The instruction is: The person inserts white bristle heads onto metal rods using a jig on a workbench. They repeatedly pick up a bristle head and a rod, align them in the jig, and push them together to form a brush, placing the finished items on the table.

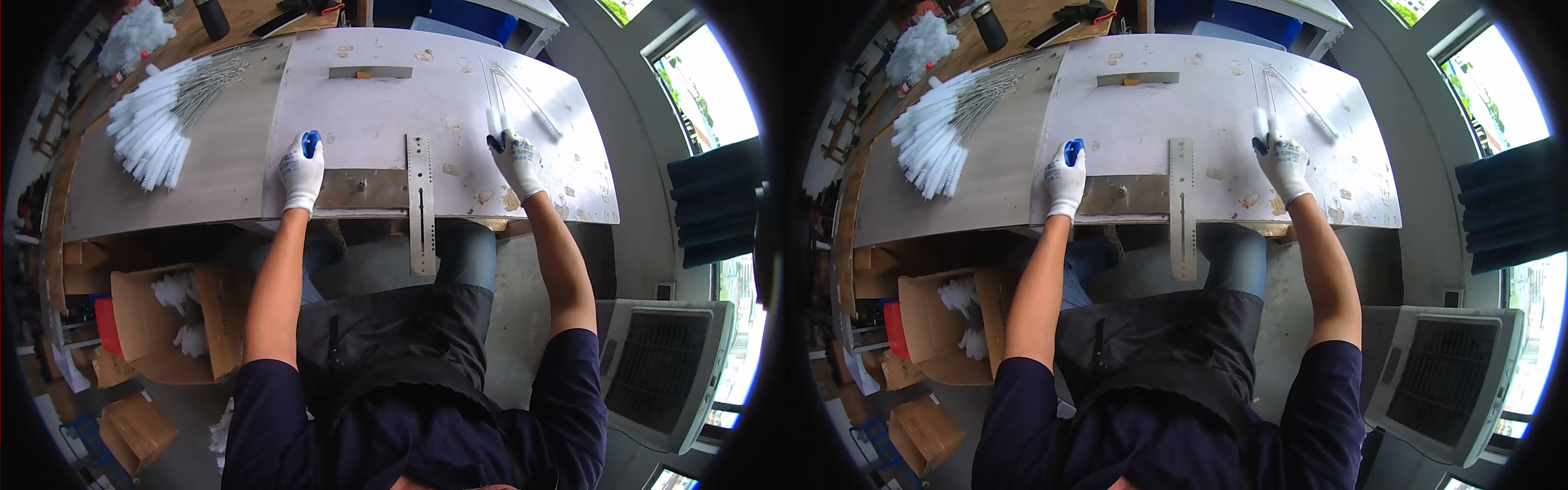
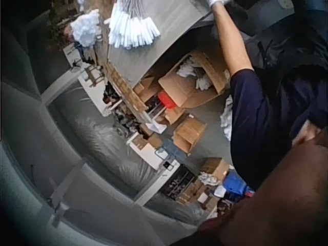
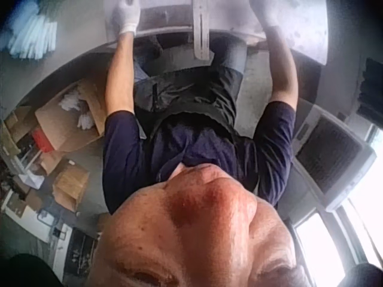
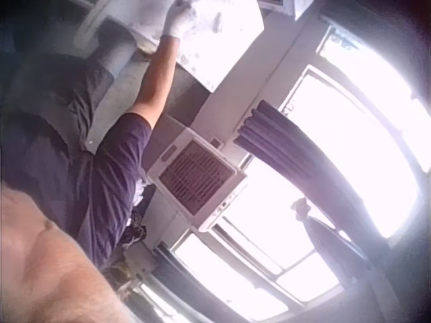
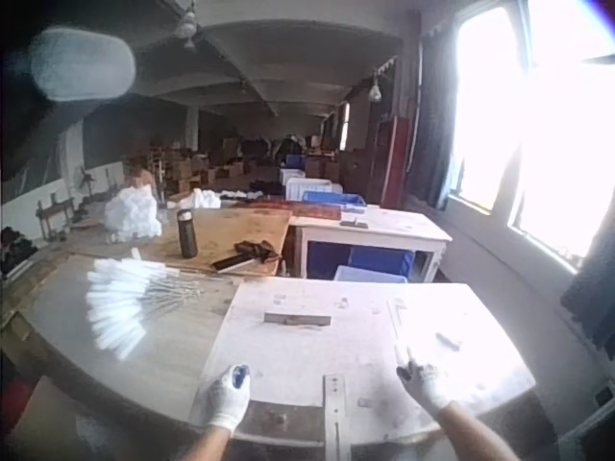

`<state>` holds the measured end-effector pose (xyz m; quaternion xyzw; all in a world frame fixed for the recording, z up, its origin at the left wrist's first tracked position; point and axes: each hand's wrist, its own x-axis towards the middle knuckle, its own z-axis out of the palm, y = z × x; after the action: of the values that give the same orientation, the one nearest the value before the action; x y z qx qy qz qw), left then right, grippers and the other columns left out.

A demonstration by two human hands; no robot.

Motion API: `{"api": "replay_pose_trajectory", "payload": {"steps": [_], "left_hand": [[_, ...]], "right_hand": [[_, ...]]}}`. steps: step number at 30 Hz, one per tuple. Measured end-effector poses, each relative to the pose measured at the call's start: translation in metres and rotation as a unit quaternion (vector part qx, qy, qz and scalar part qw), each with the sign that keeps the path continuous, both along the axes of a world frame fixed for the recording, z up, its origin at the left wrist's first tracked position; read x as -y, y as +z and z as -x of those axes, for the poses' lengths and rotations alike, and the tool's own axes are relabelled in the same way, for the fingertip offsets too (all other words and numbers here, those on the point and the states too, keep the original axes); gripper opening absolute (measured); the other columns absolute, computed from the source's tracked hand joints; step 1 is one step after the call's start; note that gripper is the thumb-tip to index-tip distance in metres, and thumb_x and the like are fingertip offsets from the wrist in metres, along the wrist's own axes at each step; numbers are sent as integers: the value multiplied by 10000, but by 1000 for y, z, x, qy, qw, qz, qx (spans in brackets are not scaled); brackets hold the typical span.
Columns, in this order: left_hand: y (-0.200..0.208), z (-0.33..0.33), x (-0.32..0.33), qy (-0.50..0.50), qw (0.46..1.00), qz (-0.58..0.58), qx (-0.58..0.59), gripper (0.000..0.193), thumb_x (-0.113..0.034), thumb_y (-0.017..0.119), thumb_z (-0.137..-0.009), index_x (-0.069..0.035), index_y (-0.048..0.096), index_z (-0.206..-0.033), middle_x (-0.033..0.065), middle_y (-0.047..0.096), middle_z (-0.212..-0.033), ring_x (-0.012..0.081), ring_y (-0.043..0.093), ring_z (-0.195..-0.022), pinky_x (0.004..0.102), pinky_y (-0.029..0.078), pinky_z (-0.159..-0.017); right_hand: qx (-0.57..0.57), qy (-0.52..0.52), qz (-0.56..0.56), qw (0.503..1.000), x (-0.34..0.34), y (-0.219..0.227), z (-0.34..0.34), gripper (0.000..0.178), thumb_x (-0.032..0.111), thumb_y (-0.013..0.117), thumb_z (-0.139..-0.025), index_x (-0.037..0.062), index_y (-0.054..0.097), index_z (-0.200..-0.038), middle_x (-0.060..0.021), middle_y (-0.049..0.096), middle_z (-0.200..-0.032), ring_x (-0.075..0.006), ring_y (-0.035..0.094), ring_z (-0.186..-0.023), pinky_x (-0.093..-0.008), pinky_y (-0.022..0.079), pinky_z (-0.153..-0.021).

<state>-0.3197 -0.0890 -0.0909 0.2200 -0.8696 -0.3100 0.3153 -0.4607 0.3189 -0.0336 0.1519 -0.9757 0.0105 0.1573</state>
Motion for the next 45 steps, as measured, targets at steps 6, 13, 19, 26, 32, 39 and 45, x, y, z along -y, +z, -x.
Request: {"api": "replay_pose_trajectory", "payload": {"steps": [6,13,19,26,32,39,45], "left_hand": [[-2,-3,3,2,1000,-1,-9,279,-307,654,-929,-99,692,-1112,141,738,-1017,331,714,-910,428,559,-808],[1,-6,2,-22,997,-69,-41,279,-330,637,-941,-66,692,-1011,205,718,-948,400,691,-870,475,538,-764],[11,-24,13,-53,998,-40,8,286,-268,676,-910,-106,661,-1145,151,704,-1117,359,667,-1018,439,533,-877],[94,-48,161,64,951,287,92,335,-275,686,-875,-128,645,-1173,153,589,-1235,333,603,-1075,475,479,-937],[71,-70,289,252,846,331,334,434,-287,585,-922,-147,589,-1333,135,618,-1245,306,603,-1143,499,439,-973],[73,-50,310,164,870,280,370,273,-216,558,-920,-72,711,-1094,198,709,-1110,361,692,-994,480,533,-839],[73,-65,210,-61,948,-297,95,214,-133,558,-943,-4,724,-984,112,693,-810,261,674,-676,366,559,-613]], "right_hand": [[45,-106,-26,993,-27,13,23,514,547,626,-910,69,668,-1096,-191,724,-1001,-376,706,-909,-493,546,-771],[-152,141,218,954,51,24,-30,438,233,812,-819,55,626,-1174,-136,647,-1192,-356,626,-1046,-467,504,-874],[100,386,268,877,180,14,-123,527,161,792,-766,60,596,-1245,-177,617,-1207,-397,571,-1124,-480,439,-1006],[62,362,159,916,209,-18,-142,621,311,801,-788,32,546,-1280,-158,590,-1259,-349,545,-1174,-481,415,-1016],[60,363,158,916,212,-17,-143,579,294,791,-795,38,554,-1257,-150,601,-1236,-346,554,-1153,-475,419,-1005],[57,360,160,917,212,-18,-145,538,288,779,-804,48,564,-1235,-143,607,-1223,-341,558,-1135,-475,429,-984],[14,351,253,902,204,-13,-144,558,278,791,-786,56,567,-1246,-147,601,-1240,-354,555,-1146,-487,431,-991]]}}
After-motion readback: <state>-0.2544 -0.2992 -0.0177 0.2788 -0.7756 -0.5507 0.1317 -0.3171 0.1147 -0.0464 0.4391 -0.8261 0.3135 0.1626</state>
